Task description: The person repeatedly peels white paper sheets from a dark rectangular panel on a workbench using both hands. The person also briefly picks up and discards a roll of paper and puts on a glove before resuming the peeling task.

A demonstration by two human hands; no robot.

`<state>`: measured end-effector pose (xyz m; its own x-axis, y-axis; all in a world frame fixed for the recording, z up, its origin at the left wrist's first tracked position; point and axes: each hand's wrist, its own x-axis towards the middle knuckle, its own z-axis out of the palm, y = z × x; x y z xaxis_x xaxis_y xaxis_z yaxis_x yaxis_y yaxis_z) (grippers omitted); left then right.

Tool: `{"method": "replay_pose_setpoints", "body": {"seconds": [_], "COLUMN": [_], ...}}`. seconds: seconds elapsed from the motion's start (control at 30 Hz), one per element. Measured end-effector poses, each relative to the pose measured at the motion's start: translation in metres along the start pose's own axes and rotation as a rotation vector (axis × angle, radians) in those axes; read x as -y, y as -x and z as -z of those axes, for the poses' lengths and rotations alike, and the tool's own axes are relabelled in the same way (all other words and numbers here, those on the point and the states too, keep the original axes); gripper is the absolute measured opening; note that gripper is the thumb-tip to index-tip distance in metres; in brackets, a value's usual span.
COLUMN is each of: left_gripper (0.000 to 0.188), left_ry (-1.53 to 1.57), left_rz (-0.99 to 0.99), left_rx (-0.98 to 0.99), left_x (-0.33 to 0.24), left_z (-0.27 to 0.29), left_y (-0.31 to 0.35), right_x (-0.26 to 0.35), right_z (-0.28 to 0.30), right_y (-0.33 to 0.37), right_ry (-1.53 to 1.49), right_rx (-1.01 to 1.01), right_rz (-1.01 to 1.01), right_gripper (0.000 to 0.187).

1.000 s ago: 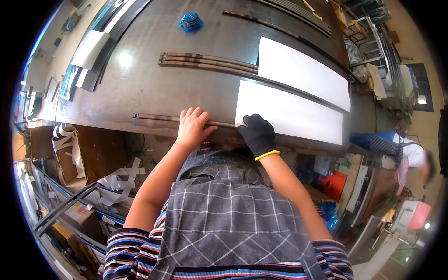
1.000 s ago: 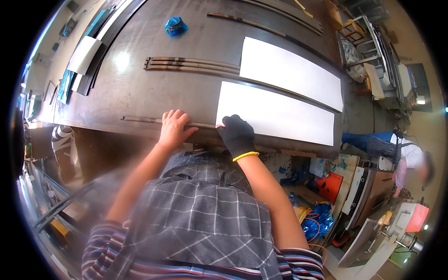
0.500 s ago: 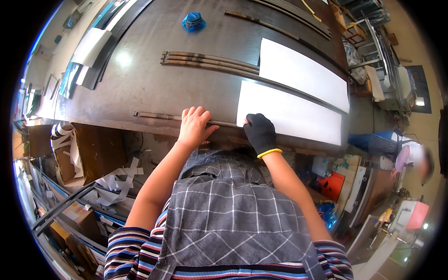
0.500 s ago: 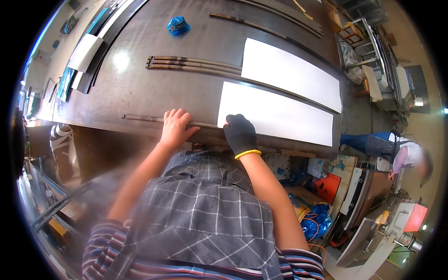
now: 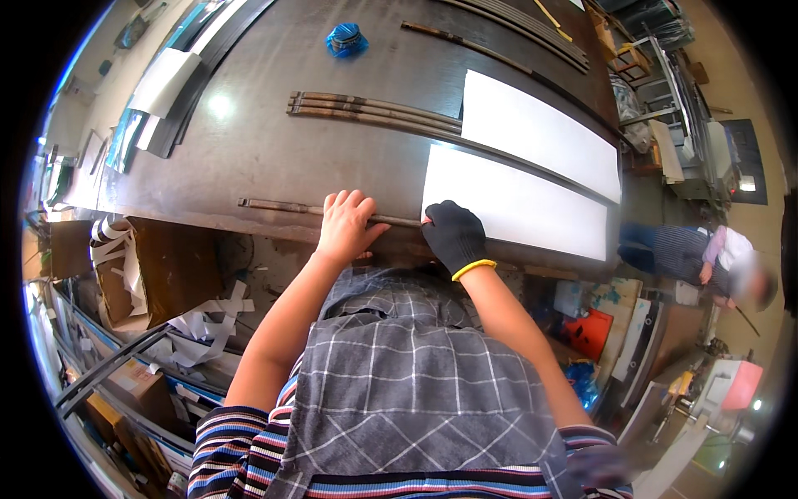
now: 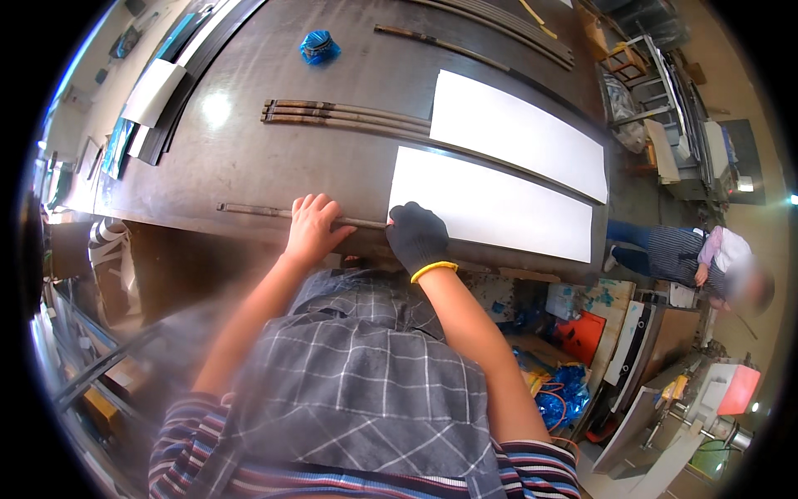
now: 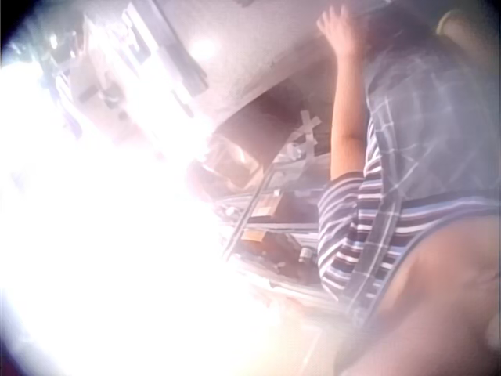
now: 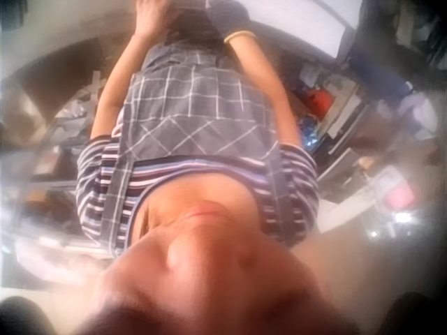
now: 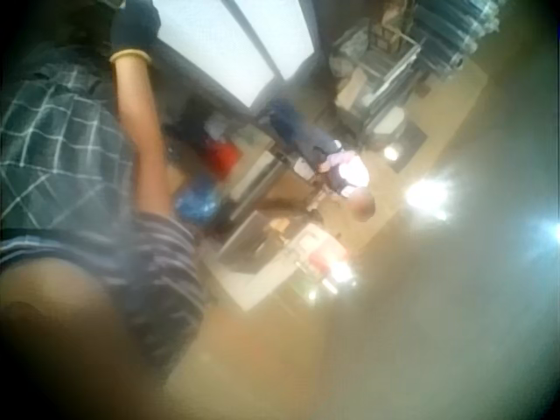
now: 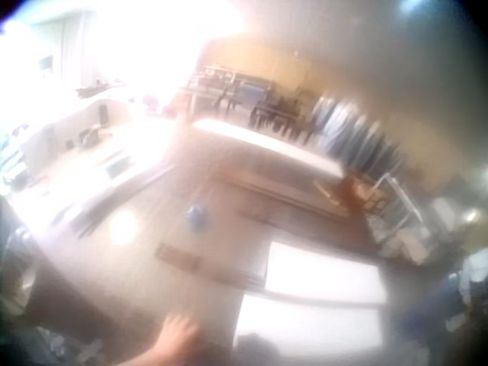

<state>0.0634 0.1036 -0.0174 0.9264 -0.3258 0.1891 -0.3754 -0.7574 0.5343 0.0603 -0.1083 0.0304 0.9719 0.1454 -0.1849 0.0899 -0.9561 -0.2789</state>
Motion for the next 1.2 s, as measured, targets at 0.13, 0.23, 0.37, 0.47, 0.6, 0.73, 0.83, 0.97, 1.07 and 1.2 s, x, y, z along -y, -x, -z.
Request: {"method": "replay_pose_setpoints", "body": {"seconds": [0.13, 0.23, 0.37, 0.47, 0.6, 0.73, 0.83, 0.97, 1.07, 1.2], "left_gripper": [0.032, 0.031, 0.032, 0.032, 0.031, 0.034, 0.028, 0.024, 0.018, 0.015], "left_ry": [0.010, 0.006, -0.051, -0.093, -0.134, 0.057, 0.100, 0.393, 0.362, 0.110], "left_rz": [-0.008, 0.005, 0.023, 0.058, 0.111, -0.073, -0.202, -0.246, -0.251, -0.162], "left_rx": [-0.024, -0.008, 0.003, 0.027, 0.031, 0.146, 0.214, 0.200, 0.222, 0.302], "left_x": [0.001, -0.001, 0.011, 0.017, -0.004, -0.104, -0.173, -0.233, -0.251, -0.229], "left_z": [-0.003, 0.000, 0.010, 0.015, 0.005, -0.037, -0.096, -0.123, -0.116, -0.130], "left_y": [0.000, -0.001, 0.006, 0.012, 0.006, -0.045, -0.082, -0.103, -0.095, -0.065], "right_x": [0.008, -0.018, -0.187, -0.316, -0.419, -0.322, -0.223, -0.197, -0.218, -0.367], "right_z": [-0.003, -0.013, 0.011, 0.076, 0.095, 0.071, 0.059, 0.065, 0.024, 0.043], "right_y": [-0.008, -0.016, 0.014, 0.101, 0.205, 0.161, 0.120, 0.094, 0.096, 0.125], "right_ry": [0.063, 0.003, -0.143, 0.083, 0.260, -0.022, -0.078, -0.245, -0.340, 0.028], "right_rx": [0.044, -0.013, -0.244, -0.300, -0.102, -0.268, -0.244, 0.140, -0.546, -0.489], "right_rz": [0.019, -0.061, -0.352, -0.834, -1.155, -0.449, -0.132, -0.046, -0.610, -0.893], "right_gripper": [0.019, 0.021, 0.030, 0.040, 0.042, 0.036, 0.042, 0.055, 0.057, 0.048]}}
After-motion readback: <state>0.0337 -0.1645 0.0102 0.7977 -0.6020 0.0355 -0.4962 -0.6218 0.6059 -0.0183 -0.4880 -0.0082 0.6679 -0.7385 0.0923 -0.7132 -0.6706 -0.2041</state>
